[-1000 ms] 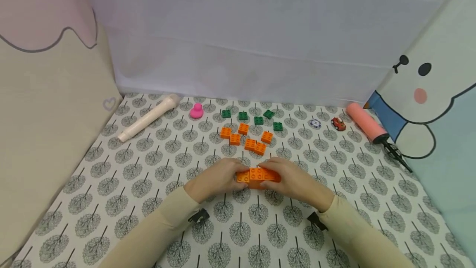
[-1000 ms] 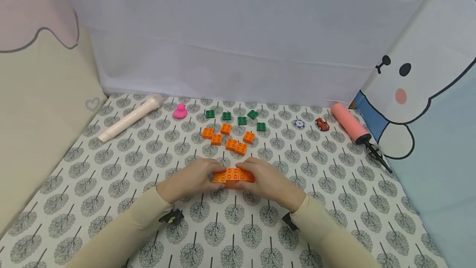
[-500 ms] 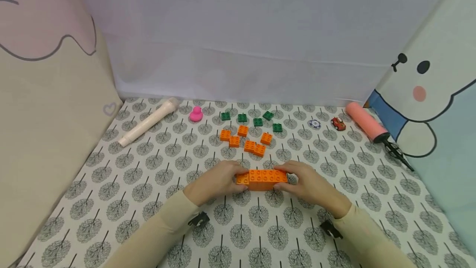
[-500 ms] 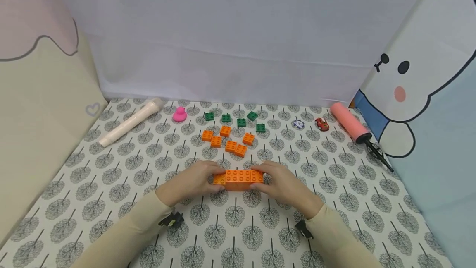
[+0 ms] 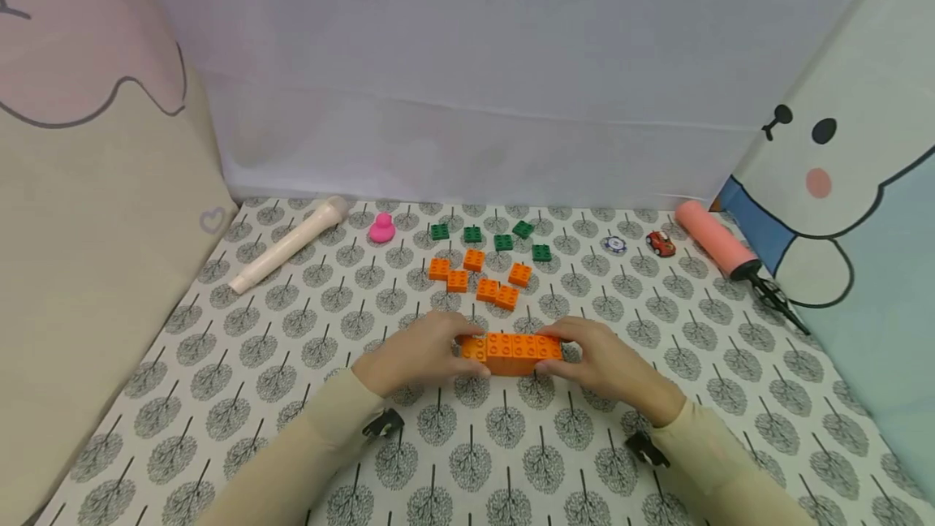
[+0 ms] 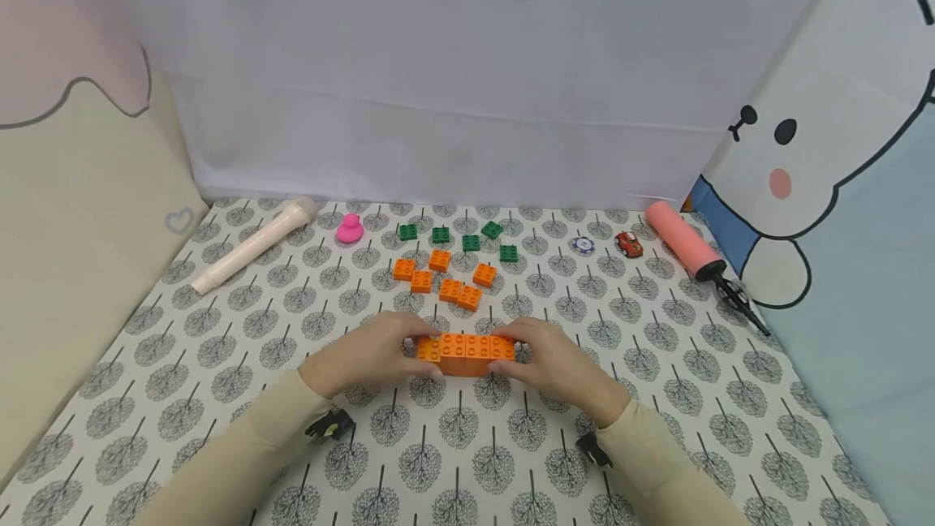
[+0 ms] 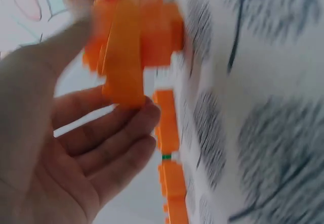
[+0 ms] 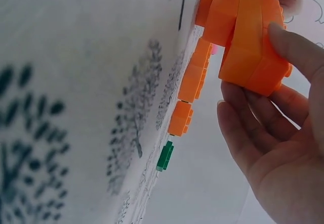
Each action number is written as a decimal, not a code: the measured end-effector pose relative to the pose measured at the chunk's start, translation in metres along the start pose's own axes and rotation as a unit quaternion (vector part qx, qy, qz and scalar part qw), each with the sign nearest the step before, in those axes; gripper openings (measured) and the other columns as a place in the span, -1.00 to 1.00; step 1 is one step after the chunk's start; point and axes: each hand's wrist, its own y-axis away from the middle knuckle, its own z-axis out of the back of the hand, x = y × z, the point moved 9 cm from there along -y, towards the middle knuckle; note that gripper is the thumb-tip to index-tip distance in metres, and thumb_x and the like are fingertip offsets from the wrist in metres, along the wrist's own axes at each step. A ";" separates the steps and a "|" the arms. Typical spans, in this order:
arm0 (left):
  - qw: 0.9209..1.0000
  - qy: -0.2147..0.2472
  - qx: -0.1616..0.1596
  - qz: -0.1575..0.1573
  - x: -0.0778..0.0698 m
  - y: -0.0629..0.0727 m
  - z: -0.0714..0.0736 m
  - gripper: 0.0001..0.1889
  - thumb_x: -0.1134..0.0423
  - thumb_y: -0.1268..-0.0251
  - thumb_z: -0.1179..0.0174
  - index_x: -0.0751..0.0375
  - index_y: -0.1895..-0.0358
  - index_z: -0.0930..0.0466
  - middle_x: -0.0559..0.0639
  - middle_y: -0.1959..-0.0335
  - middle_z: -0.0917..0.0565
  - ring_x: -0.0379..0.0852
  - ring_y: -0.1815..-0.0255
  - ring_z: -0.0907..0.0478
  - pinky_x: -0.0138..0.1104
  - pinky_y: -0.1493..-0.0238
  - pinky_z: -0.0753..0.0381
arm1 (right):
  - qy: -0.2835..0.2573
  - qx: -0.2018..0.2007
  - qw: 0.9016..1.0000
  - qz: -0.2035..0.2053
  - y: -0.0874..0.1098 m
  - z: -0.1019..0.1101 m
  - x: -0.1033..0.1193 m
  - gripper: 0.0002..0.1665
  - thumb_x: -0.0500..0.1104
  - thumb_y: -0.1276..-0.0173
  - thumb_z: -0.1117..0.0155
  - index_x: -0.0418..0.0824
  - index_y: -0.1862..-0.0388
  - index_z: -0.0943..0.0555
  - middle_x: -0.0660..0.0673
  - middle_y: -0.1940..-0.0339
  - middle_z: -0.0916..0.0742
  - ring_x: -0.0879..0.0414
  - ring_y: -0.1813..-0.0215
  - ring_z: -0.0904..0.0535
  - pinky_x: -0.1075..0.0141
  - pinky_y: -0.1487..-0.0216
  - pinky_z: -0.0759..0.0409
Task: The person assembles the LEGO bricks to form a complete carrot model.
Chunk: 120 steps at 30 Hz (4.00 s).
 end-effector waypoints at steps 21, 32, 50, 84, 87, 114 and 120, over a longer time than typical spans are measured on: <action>0.989 -0.003 -0.051 0.138 0.109 -0.043 0.045 -0.31 0.18 -0.34 -0.30 0.34 -0.45 -0.28 0.28 -0.39 -0.41 0.21 -0.39 -0.36 0.01 -0.44 -0.29 | 0.006 0.035 0.999 -0.013 -0.005 -0.002 0.003 -0.47 0.06 -0.28 -0.44 -0.14 -0.17 -0.66 0.04 -0.04 -0.73 0.11 -0.10 -0.62 0.08 -0.21 -0.56; 0.988 -0.038 -0.050 0.144 0.121 -0.050 0.046 -0.42 0.17 -0.35 -0.29 0.32 -0.37 -0.42 0.25 -0.32 -0.49 0.20 -0.36 -0.39 0.03 -0.45 -0.27 | 0.003 0.030 0.999 -0.020 -0.004 0.000 0.000 -0.43 0.07 -0.28 -0.43 -0.18 -0.19 -0.64 -0.01 -0.09 -0.72 0.04 -0.16 -0.61 0.03 -0.27 -0.52; 0.992 0.043 -0.117 0.031 0.044 0.021 0.056 -0.50 0.08 -0.23 -0.40 0.19 -0.20 -0.61 0.00 -0.10 -0.67 -0.05 -0.06 -0.60 -0.11 -0.14 -0.61 | 0.006 0.031 0.999 -0.023 -0.006 -0.003 -0.001 -0.40 0.07 -0.29 -0.42 -0.22 -0.20 -0.62 -0.05 -0.12 -0.71 -0.01 -0.20 -0.59 0.01 -0.29 -0.50; 0.995 0.046 -0.087 -0.011 0.004 0.026 0.013 -0.50 0.07 -0.22 -0.39 0.08 -0.23 -0.61 -0.12 -0.09 -0.63 -0.13 -0.12 -0.56 -0.17 -0.18 -0.58 | 0.005 0.020 1.000 0.001 -0.008 -0.002 0.002 -0.48 0.01 -0.28 -0.44 -0.17 -0.17 -0.65 0.05 -0.06 -0.72 0.10 -0.14 -0.61 0.08 -0.25 -0.54; 0.995 0.046 -0.083 -0.009 0.004 0.025 0.013 -0.49 0.07 -0.21 -0.40 0.09 -0.23 -0.61 -0.11 -0.09 -0.63 -0.13 -0.11 -0.56 -0.17 -0.18 -0.58 | 0.004 0.020 1.000 -0.001 -0.008 -0.002 0.002 -0.47 0.01 -0.28 -0.44 -0.18 -0.18 -0.64 0.03 -0.07 -0.72 0.08 -0.15 -0.60 0.07 -0.26 -0.54; 0.934 0.284 -0.018 0.217 0.047 0.023 -0.018 -0.43 -0.33 -0.29 -0.15 0.09 0.01 -0.71 -0.08 0.29 -0.74 -0.14 0.26 -0.67 -0.25 0.17 -0.65 | 0.012 0.028 1.000 0.002 -0.009 -0.001 0.004 -0.46 0.00 -0.30 -0.42 -0.20 -0.20 -0.63 -0.02 -0.09 -0.71 0.03 -0.18 -0.59 0.04 -0.29 -0.51; 0.891 0.396 -0.007 0.220 0.048 0.022 -0.031 -0.42 -0.22 -0.25 -0.27 0.28 0.00 -0.70 0.09 0.22 -0.76 -0.03 0.24 -0.73 -0.24 0.12 -0.72 | 0.013 0.027 1.000 -0.001 -0.008 -0.001 0.003 -0.45 0.01 -0.30 -0.43 -0.20 -0.21 -0.63 -0.04 -0.11 -0.70 0.00 -0.21 -0.58 0.02 -0.32 -0.48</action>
